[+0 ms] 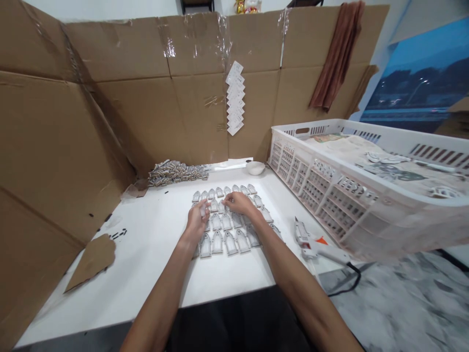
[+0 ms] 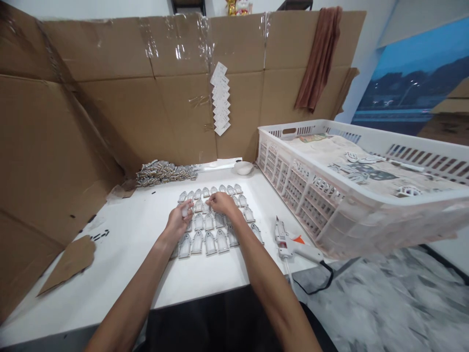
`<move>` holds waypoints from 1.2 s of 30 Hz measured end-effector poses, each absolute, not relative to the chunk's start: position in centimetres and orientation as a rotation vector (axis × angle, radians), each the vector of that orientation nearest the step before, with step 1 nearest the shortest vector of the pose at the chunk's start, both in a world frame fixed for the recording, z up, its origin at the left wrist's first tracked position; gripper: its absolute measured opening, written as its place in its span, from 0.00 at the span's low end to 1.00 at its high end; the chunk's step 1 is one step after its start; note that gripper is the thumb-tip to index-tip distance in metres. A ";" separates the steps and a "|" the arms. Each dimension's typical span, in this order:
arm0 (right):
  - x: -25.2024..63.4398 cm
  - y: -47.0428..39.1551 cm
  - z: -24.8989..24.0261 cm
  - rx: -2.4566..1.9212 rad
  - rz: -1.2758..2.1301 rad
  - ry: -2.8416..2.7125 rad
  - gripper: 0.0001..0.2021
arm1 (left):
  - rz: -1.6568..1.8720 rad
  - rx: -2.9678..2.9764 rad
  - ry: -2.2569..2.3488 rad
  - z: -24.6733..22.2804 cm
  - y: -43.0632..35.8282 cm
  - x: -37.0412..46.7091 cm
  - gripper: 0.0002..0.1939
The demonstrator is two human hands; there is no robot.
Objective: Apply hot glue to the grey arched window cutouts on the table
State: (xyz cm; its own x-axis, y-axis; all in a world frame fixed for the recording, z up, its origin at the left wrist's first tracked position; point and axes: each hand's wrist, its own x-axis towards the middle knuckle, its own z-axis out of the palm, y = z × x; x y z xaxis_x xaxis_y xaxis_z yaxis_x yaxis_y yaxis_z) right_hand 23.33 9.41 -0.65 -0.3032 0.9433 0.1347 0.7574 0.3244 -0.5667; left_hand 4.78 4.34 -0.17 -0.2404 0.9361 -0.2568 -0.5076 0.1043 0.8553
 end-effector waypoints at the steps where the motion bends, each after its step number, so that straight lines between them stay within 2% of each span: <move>1: 23.3 9.4 -0.6 -1.500 0.561 -2.153 0.11 | 1.476 0.533 1.110 -0.2 4.4 4.8 0.10; 10: 23.5 9.2 -0.4 -1.529 0.540 -2.151 0.11 | 1.472 0.531 1.122 0.1 4.3 5.0 0.05; 18: 23.7 9.0 -0.1 -1.508 0.501 -2.147 0.11 | 1.479 0.520 1.111 0.1 4.4 4.9 0.05; 24: 23.8 8.9 -0.2 -1.502 0.461 -2.178 0.17 | 1.481 0.524 1.098 0.0 4.4 4.9 0.05; 36: 23.6 8.5 0.0 -1.582 0.411 -2.195 0.16 | 1.477 0.515 1.129 0.4 4.1 5.1 0.05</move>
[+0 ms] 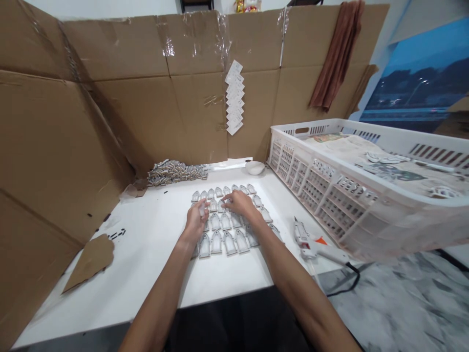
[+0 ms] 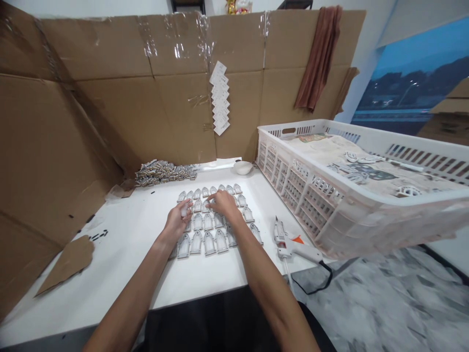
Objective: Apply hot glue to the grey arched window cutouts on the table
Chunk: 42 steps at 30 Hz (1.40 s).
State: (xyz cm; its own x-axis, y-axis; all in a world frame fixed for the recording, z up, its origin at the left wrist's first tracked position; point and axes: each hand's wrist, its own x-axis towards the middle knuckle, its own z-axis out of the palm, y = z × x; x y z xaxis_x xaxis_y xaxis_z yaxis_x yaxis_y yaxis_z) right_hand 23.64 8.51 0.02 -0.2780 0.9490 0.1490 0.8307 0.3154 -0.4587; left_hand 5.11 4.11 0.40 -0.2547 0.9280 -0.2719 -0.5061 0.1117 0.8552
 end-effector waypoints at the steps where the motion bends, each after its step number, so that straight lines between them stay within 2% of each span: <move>1: 23.6 8.5 0.1 -1.592 0.407 -2.193 0.16 | 1.477 0.515 1.131 0.4 4.1 5.1 0.05; 9: 23.5 8.3 0.3 -1.607 0.361 -2.184 0.16 | 1.474 0.519 1.140 0.6 4.0 5.3 0.06; 14: 23.6 8.2 0.5 -1.568 0.332 -2.203 0.13 | 1.474 0.523 1.137 0.7 4.0 5.3 0.06; 27: 23.2 7.4 1.3 -1.591 0.284 -2.285 0.13 | 1.477 0.528 1.118 0.5 3.8 5.3 0.07; 36: 23.2 6.6 2.2 -1.634 0.260 -2.341 0.22 | 1.478 0.527 1.127 0.5 3.8 5.2 0.06; 42: 23.0 6.5 2.3 -1.654 0.206 -2.390 0.16 | 1.480 0.542 1.120 0.1 4.0 5.1 0.06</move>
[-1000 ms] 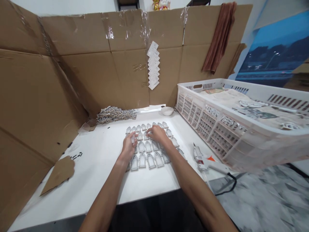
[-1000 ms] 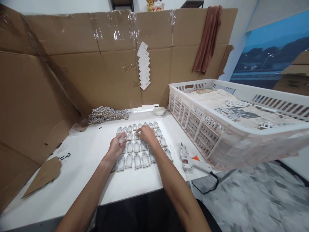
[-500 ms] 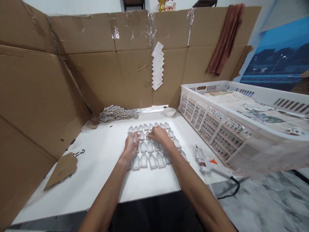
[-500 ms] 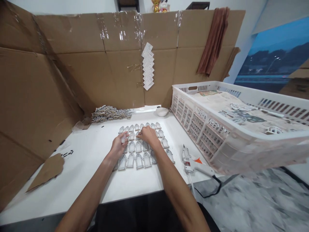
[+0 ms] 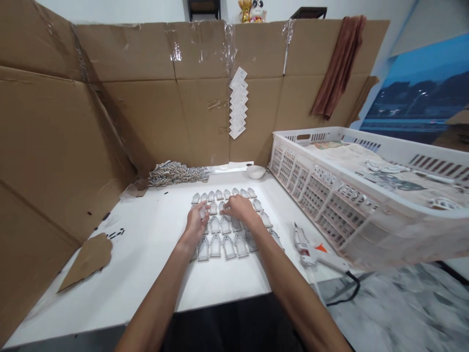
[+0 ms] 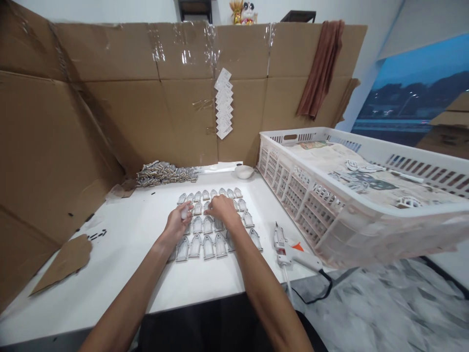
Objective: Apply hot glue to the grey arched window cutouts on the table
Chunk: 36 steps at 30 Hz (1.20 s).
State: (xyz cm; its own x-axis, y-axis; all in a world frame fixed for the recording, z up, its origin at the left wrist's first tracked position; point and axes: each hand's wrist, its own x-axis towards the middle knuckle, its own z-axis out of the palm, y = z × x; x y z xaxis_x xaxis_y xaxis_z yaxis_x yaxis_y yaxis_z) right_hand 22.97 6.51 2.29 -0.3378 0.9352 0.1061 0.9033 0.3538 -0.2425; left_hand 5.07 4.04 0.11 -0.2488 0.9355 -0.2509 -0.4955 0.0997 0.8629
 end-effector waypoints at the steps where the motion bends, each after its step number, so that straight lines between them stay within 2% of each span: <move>1: 22.9 6.5 2.2 -1.655 0.204 -2.389 0.16 | 1.482 0.543 1.121 0.0 4.1 5.0 0.06; 10: 22.7 6.6 1.7 -1.625 0.240 -2.374 0.13 | 1.498 0.600 1.154 -0.2 4.2 5.1 0.07; 13: 22.7 6.8 1.5 -1.594 0.255 -2.353 0.16 | 1.504 0.664 1.154 -0.1 3.9 5.2 0.06; 16: 22.6 7.0 1.3 -1.531 0.271 -2.294 0.18 | 1.502 0.741 1.146 -0.2 3.7 5.4 0.11; 19: 22.6 7.1 1.1 -1.473 0.289 -2.163 0.15 | 1.510 0.808 1.139 -0.3 3.6 5.5 0.19; 22: 22.7 7.3 0.8 -1.488 0.270 -2.066 0.13 | 1.537 0.838 1.140 -0.5 3.6 5.5 0.21; 28: 23.0 7.4 0.6 -1.568 0.266 -2.137 0.14 | 1.571 0.825 1.159 -0.9 3.8 5.3 0.19; 36: 22.9 7.6 0.5 -1.593 0.298 -2.261 0.21 | 1.565 0.828 1.168 -0.7 3.7 5.4 0.17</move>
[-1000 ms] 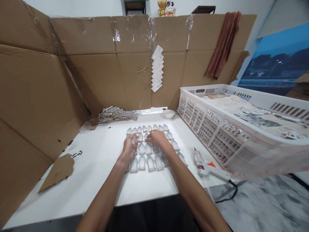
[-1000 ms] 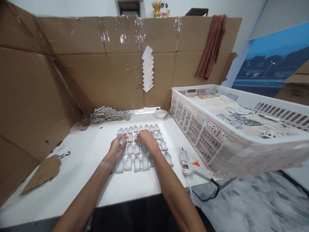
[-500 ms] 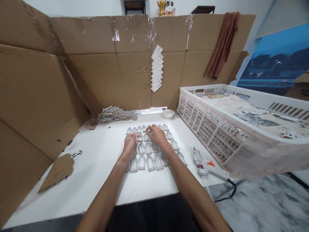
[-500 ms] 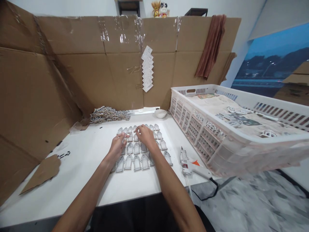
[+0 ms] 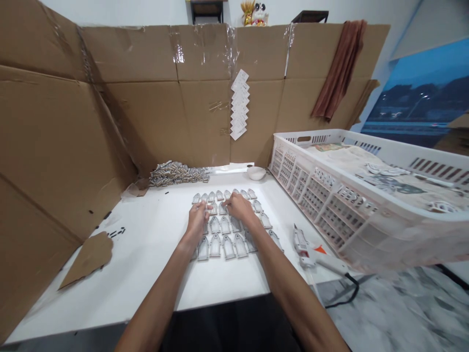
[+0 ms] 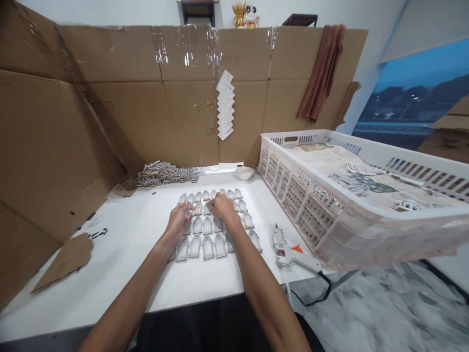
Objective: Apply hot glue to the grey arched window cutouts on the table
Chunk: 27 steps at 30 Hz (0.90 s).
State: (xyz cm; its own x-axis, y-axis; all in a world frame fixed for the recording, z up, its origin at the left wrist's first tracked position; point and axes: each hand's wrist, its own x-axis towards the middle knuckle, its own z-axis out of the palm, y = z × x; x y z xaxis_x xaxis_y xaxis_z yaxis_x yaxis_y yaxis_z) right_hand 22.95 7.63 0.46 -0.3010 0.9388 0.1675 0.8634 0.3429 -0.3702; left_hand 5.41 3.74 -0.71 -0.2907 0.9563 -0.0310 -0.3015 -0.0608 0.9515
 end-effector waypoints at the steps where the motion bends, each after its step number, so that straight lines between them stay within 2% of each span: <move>1: 23.0 7.6 0.5 -1.593 0.293 -2.264 0.21 | 1.565 0.831 1.167 -0.7 3.7 5.4 0.17; 12: 22.9 7.5 0.6 -1.601 0.247 -2.283 0.21 | 1.567 0.867 1.172 -0.9 3.9 5.4 0.21; 20: 23.1 7.5 0.4 -1.587 0.252 -2.270 0.14 | 1.547 0.915 1.192 -0.9 3.9 5.4 0.23; 27: 23.3 7.6 0.4 -1.562 0.261 -2.269 0.13 | 1.546 0.959 1.205 -0.7 3.7 5.5 0.21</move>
State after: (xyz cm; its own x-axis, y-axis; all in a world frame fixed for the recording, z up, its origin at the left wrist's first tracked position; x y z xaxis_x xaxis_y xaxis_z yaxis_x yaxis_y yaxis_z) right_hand 23.28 7.62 0.37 -0.3151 0.9283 0.1975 0.8593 0.3674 -0.3560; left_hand 5.50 3.68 -0.74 -0.2702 0.9621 0.0381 -0.1984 -0.0944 0.9756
